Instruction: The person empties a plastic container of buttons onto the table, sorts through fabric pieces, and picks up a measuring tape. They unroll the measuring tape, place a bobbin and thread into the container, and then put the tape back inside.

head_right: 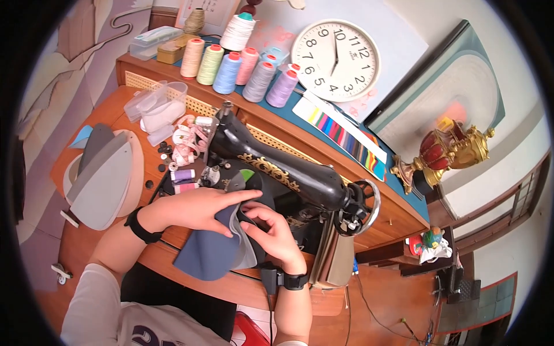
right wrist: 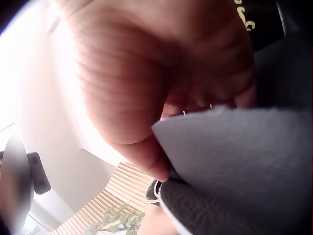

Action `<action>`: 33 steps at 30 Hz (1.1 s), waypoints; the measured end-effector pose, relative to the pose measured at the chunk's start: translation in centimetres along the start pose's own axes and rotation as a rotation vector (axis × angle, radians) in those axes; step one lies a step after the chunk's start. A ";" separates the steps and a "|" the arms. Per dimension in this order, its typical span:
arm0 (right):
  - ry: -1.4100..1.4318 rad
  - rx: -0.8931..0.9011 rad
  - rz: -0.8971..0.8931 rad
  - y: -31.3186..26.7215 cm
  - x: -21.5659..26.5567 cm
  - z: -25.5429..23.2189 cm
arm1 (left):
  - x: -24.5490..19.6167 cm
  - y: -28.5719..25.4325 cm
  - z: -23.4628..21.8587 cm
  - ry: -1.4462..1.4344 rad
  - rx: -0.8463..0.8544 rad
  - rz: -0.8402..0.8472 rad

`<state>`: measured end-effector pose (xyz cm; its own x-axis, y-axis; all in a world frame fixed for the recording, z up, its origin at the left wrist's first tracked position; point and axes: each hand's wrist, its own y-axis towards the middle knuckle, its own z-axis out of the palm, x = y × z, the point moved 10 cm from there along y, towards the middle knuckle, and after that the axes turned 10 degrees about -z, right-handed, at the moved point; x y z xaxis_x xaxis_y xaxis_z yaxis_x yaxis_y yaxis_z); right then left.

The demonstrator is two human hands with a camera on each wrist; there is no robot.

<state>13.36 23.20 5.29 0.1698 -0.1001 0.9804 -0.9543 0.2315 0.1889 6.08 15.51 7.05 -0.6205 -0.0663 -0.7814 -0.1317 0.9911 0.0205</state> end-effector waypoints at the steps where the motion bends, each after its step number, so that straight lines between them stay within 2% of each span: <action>1: 0.018 0.026 0.045 -0.2 -0.4 0.1 | -0.1 0.0 0.2 0.055 -0.044 0.076; 2: 0.036 0.055 0.089 -0.4 -0.9 0.2 | -0.5 -0.3 0.1 0.111 -0.089 0.149; 3: 0.049 0.112 0.055 -0.3 -0.5 0.7 | -0.5 -0.3 0.2 0.125 -0.028 0.097; 4: 0.109 0.144 -0.008 -0.2 0.3 1.3 | -1.1 -0.6 -0.4 0.132 -0.039 0.075; 6: 0.213 0.083 -0.045 -0.6 1.3 1.3 | -1.9 -1.0 -0.3 0.079 0.058 -0.003; 8: 0.176 0.149 -0.107 -0.8 1.8 0.9 | -2.7 -1.0 -0.3 0.112 0.000 0.109; 10: 0.194 0.181 -0.160 -0.8 2.7 1.0 | -3.4 -1.2 -0.8 -0.013 0.017 0.147; 13: 0.211 0.139 -0.271 -0.2 3.5 0.9 | -4.2 -1.8 -2.5 0.039 -0.040 0.129; 16: 0.282 0.079 -0.310 0.4 3.1 -0.3 | -5.9 -4.4 -5.0 -0.024 -0.015 0.133; 19: 0.295 0.064 -0.302 0.7 2.3 -0.7 | -6.5 -8.5 -9.3 -0.053 -0.151 0.131; 22: 0.280 0.091 -0.248 0.9 1.4 -0.2 | -5.0 -12.9 -13.6 -0.029 -0.296 0.084; 27: 0.278 0.111 -0.214 0.9 0.7 0.8 | 3.3 -18.7 -18.4 -0.241 -0.453 -0.312; 28: 0.290 0.098 -0.219 1.0 0.9 0.7 | 5.2 -19.3 -18.7 -0.229 -0.440 -0.317; 30: 0.252 0.145 -0.180 0.8 0.7 1.1 | 9.1 -21.4 -20.5 -0.037 -0.532 -0.467; 31: 0.269 0.146 -0.189 0.8 0.9 1.2 | 9.4 -21.8 -20.7 -0.026 -0.520 -0.462; 33: 0.261 0.136 -0.187 0.7 0.8 1.1 | 11.4 -23.5 -21.0 0.068 -0.550 -0.673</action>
<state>12.52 22.26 6.13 0.3856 0.1259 0.9140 -0.9216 0.1001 0.3750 -14.13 -10.93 10.78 -0.3192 -0.6415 -0.6975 -0.8306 0.5438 -0.1201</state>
